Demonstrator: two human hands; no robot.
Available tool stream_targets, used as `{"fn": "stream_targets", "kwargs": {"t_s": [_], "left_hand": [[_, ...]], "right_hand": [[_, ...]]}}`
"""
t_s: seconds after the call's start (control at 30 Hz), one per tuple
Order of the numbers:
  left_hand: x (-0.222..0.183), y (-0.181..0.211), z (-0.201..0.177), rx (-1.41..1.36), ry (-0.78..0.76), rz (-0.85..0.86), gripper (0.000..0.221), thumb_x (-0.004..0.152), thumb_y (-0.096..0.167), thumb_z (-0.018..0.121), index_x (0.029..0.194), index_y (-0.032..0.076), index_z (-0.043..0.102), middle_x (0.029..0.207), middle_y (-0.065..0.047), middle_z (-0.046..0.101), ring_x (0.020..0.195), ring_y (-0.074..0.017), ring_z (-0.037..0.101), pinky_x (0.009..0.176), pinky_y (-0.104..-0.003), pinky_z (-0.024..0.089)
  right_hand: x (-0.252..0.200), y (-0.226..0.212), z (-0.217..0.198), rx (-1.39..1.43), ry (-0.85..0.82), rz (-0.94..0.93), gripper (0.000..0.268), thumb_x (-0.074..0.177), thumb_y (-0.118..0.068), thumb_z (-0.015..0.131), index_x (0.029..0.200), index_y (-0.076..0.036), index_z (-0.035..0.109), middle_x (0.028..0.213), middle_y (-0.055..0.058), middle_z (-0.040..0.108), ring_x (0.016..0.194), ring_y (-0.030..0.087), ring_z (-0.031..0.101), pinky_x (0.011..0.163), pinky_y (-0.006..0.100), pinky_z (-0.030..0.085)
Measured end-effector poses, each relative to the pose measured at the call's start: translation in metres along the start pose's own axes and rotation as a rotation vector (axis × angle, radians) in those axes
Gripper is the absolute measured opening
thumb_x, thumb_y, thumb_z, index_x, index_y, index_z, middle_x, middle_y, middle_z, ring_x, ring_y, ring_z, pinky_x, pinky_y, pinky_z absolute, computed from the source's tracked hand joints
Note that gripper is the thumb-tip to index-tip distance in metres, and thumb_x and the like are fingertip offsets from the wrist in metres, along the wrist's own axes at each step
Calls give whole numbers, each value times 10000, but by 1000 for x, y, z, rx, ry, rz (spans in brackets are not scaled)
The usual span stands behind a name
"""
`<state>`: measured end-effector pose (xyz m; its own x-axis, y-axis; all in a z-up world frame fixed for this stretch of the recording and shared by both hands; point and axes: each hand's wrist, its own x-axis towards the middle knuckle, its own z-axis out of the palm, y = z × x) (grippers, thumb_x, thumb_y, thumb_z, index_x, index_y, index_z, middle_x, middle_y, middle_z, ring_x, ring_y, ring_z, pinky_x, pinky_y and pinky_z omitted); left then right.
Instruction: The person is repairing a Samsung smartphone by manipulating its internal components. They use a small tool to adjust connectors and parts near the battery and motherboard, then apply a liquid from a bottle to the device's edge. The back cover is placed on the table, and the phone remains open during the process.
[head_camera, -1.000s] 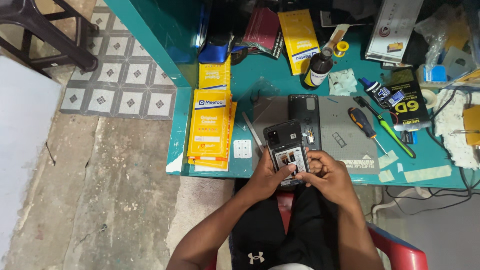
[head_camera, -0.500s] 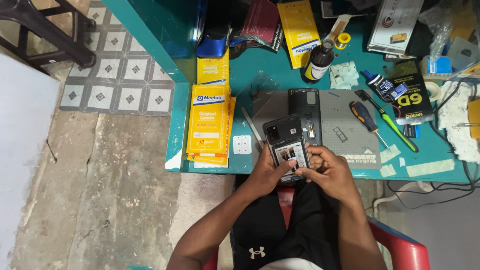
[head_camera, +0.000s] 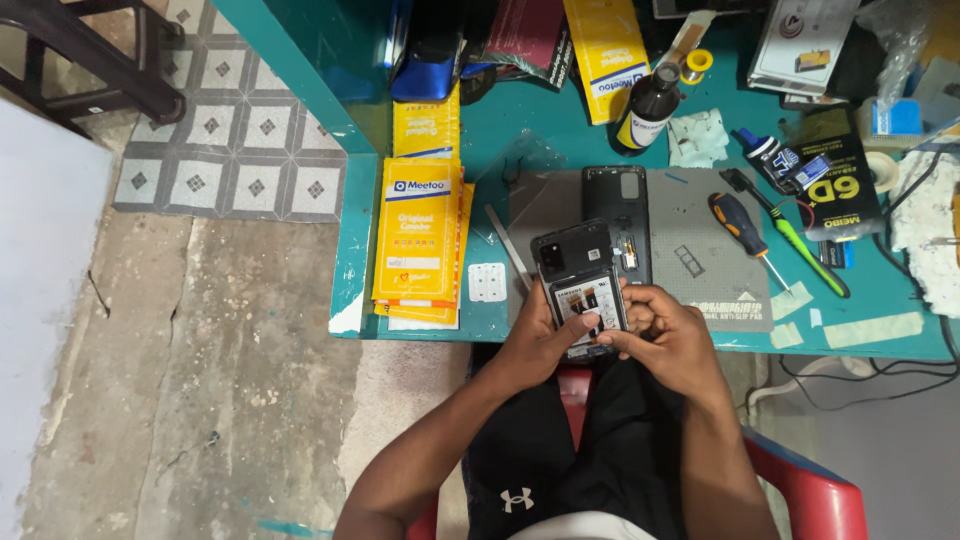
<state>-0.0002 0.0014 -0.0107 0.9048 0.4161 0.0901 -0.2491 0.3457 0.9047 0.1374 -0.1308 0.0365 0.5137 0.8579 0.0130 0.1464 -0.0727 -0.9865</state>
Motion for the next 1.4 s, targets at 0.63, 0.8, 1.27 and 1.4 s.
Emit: {"fn": "stream_targets", "kwargs": {"t_s": [0.63, 0.8, 1.27, 1.4], "left_hand": [[2, 6, 3, -180, -11, -10, 536, 1043, 102, 643, 1463, 8, 324, 1484, -186, 555, 1360, -216, 586, 1150, -384, 517], [-1, 2, 4, -149, 88, -35, 491, 1015, 57, 681, 1403, -7, 387, 1333, -203, 635, 1238, -226, 651, 1051, -384, 567], [1, -2, 3, -185, 272, -74, 457, 996, -6, 681, 1381, -18, 434, 1250, -147, 664, 1155, -188, 678, 989, -336, 588], [3, -14, -3, -183, 283, -93, 466, 1006, -11, 675, 1397, -17, 422, 1252, -137, 666, 1160, -182, 677, 999, -336, 596]], "right_hand": [[-8, 35, -9, 239, -29, -11, 451, 888, 68, 725, 1318, 66, 589, 949, 80, 738, 852, 82, 682, 730, 224, 533], [-4, 28, -10, 238, 4, 63, 419, 904, 23, 709, 1312, 60, 620, 985, 61, 752, 871, 73, 675, 757, 224, 528], [4, 4, -4, 90, -21, 108, 582, 844, 39, 771, 1397, 32, 591, 1034, 68, 720, 839, 78, 667, 634, 213, 553], [-4, 28, -6, 44, 16, 138, 606, 842, 115, 768, 1409, 49, 565, 1169, 113, 729, 971, 105, 699, 703, 226, 578]]}}
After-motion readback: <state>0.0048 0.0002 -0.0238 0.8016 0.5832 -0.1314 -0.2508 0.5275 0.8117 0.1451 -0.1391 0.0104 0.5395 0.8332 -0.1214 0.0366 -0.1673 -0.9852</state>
